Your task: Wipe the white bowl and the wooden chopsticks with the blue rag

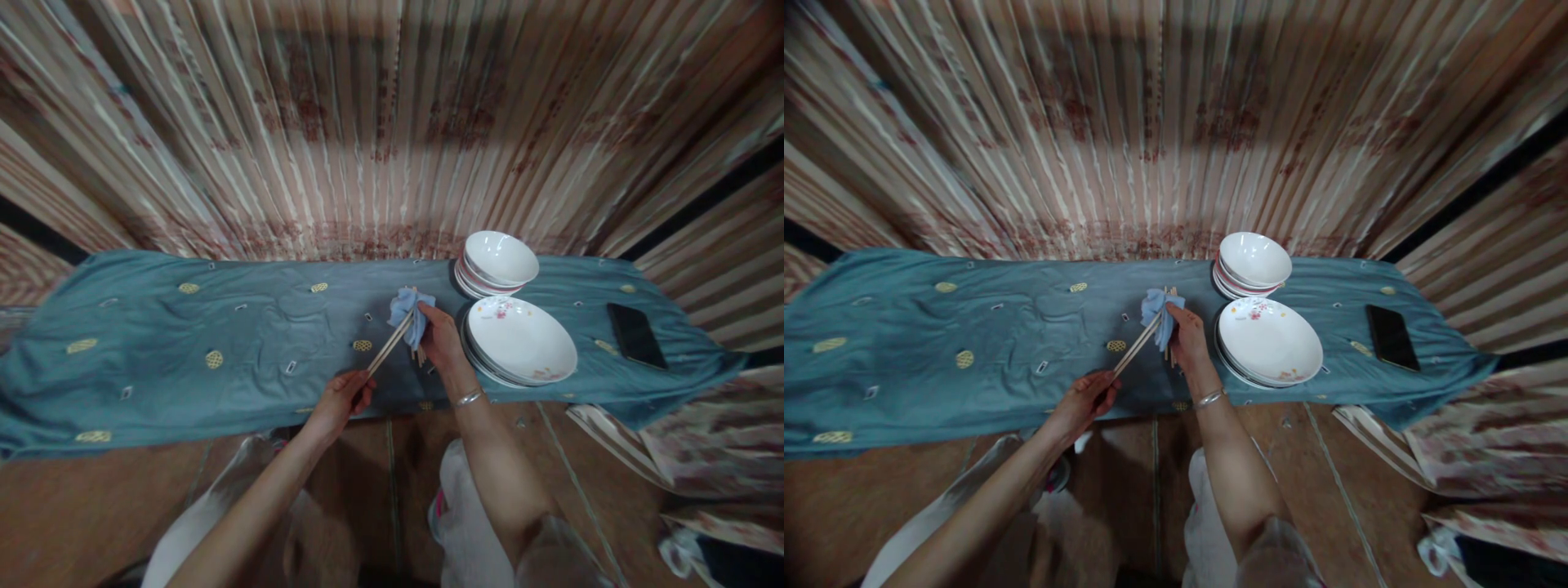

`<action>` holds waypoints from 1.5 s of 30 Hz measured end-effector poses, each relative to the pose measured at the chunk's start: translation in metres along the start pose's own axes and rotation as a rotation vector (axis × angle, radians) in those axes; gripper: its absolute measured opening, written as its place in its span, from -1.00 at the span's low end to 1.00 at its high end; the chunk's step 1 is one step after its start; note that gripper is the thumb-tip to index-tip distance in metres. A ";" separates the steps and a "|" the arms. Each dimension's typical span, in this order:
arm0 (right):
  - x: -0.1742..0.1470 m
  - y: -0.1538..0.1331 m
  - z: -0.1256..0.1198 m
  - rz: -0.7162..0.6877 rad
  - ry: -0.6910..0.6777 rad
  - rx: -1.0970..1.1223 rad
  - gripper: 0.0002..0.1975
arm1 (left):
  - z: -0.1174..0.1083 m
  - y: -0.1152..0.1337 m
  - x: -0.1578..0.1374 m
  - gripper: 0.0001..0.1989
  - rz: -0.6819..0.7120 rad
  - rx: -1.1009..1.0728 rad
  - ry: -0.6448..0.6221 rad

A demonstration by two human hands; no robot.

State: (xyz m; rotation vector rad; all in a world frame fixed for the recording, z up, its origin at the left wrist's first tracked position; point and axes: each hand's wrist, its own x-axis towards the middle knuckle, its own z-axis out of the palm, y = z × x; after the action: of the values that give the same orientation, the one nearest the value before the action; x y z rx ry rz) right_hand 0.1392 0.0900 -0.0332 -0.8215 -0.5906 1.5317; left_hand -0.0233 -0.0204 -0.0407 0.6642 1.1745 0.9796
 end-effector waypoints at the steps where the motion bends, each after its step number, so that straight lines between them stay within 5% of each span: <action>1: 0.000 -0.001 -0.001 -0.005 -0.010 0.003 -0.88 | 0.000 0.000 0.000 -0.58 0.001 -0.002 0.005; 17: -0.004 -0.004 0.004 -0.003 -0.013 -0.057 -0.81 | -0.006 0.001 0.003 -0.65 0.089 0.024 0.077; 39: -0.051 0.052 0.031 0.256 -0.214 -0.210 -0.70 | 0.000 0.009 0.008 -0.65 0.131 -0.123 0.082; 45: -0.048 0.048 0.029 0.214 -0.197 -0.211 -0.68 | -0.005 0.011 0.009 -0.65 0.153 0.026 0.082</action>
State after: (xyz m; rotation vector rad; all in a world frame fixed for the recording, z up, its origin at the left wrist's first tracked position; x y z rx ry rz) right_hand 0.0869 0.0392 -0.0444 -0.9224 -0.8415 1.7801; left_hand -0.0307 -0.0076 -0.0367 0.7492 1.2230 1.1311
